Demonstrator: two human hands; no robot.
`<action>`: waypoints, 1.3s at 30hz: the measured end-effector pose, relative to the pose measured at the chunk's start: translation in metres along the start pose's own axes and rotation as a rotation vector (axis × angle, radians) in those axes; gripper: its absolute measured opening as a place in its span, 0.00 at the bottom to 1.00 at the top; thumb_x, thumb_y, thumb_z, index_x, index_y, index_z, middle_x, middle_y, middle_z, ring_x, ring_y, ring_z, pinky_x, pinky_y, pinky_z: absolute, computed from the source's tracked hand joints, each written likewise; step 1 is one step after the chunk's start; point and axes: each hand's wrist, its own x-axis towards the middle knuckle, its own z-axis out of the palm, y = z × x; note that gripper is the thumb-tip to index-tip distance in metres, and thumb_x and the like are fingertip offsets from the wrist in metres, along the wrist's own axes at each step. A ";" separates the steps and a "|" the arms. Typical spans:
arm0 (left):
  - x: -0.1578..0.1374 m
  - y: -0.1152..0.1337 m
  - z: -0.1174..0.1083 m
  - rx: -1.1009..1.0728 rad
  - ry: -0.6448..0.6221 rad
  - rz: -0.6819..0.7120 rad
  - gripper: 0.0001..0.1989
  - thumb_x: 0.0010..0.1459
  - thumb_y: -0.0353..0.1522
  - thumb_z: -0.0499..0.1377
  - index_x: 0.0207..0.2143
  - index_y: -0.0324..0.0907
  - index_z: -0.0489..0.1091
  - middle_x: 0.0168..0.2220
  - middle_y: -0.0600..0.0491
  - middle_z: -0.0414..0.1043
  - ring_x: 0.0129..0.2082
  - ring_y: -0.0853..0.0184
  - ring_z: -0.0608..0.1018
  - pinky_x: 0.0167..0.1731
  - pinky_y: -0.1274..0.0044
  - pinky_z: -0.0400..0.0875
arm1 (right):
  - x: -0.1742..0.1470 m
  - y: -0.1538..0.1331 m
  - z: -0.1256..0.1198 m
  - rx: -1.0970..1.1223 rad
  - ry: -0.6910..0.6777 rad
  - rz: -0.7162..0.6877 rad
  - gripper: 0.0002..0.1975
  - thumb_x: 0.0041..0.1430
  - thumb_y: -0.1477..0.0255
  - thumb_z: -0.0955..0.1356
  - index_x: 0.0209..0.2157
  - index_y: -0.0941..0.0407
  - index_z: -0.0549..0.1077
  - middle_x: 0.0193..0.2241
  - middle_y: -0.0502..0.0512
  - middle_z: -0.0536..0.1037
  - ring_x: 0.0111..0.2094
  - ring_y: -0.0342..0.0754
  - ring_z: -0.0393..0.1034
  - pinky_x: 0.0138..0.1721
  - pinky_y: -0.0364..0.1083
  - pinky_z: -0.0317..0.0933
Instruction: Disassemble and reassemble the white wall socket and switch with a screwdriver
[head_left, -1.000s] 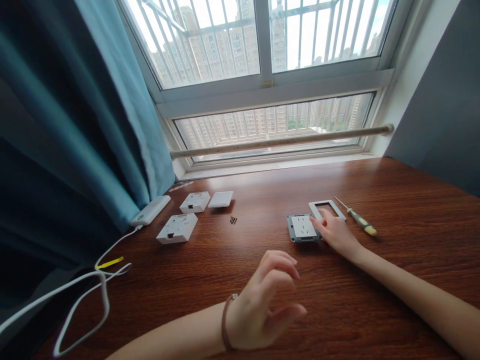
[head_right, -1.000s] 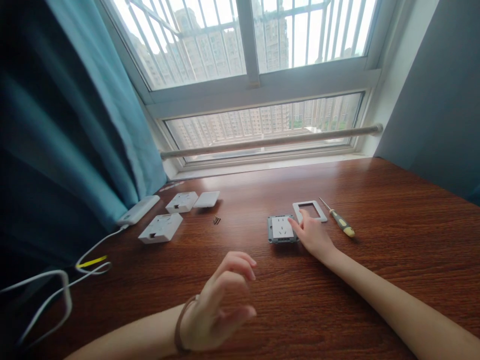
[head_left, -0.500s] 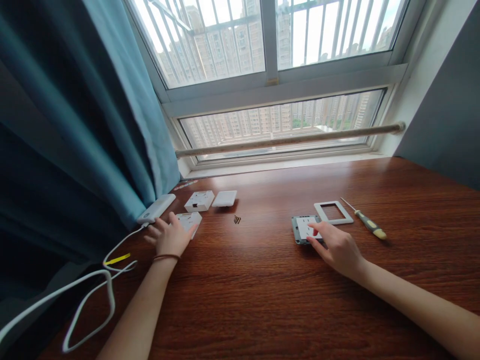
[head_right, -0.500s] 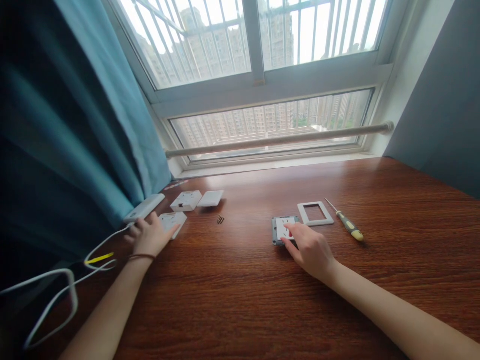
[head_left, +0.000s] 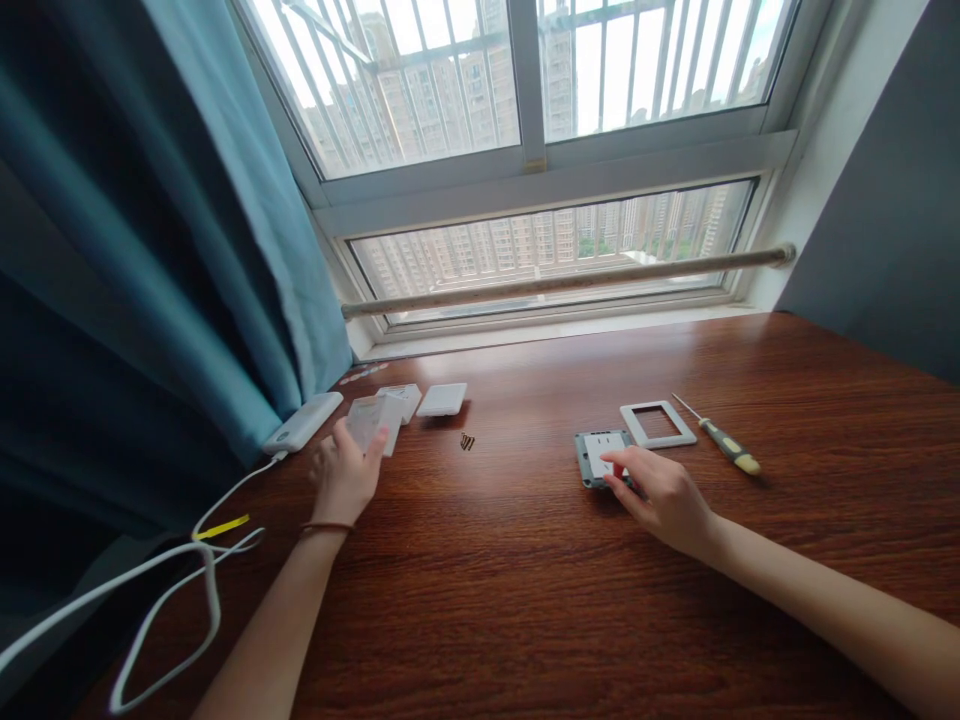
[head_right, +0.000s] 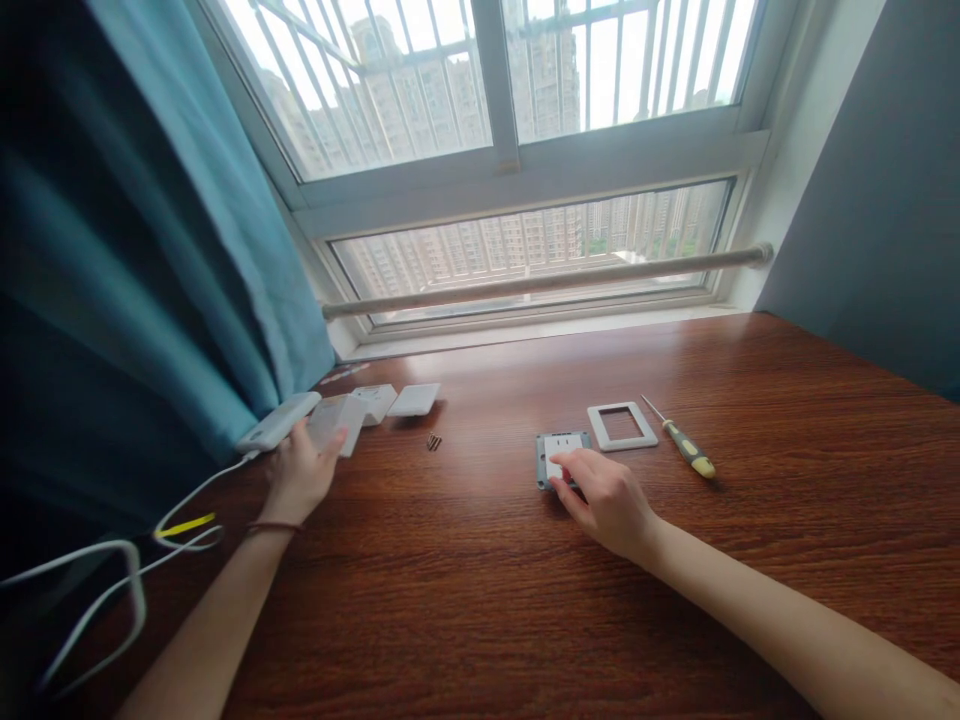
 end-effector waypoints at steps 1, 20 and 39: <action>-0.008 0.015 -0.002 -0.277 -0.094 0.038 0.35 0.53 0.50 0.49 0.56 0.35 0.53 0.53 0.36 0.61 0.53 0.46 0.64 0.49 0.59 0.58 | 0.004 -0.004 0.001 0.069 -0.007 0.015 0.11 0.59 0.74 0.63 0.44 0.56 0.65 0.30 0.53 0.71 0.31 0.46 0.66 0.35 0.47 0.62; -0.127 0.123 0.048 -1.624 -1.173 -0.101 0.23 0.56 0.42 0.52 0.51 0.41 0.63 0.51 0.47 0.67 0.54 0.57 0.66 0.55 0.66 0.57 | 0.009 -0.029 0.014 0.754 -0.017 0.326 0.47 0.37 0.78 0.74 0.57 0.52 0.49 0.52 0.60 0.62 0.53 0.52 0.60 0.54 0.52 0.54; -0.091 0.098 0.064 -0.958 -0.590 0.485 0.44 0.41 0.33 0.67 0.57 0.41 0.47 0.54 0.43 0.57 0.54 0.53 0.63 0.55 0.66 0.56 | 0.032 0.057 -0.012 0.214 -0.347 0.137 0.56 0.32 0.58 0.76 0.61 0.54 0.48 0.55 0.64 0.61 0.57 0.60 0.53 0.55 0.60 0.49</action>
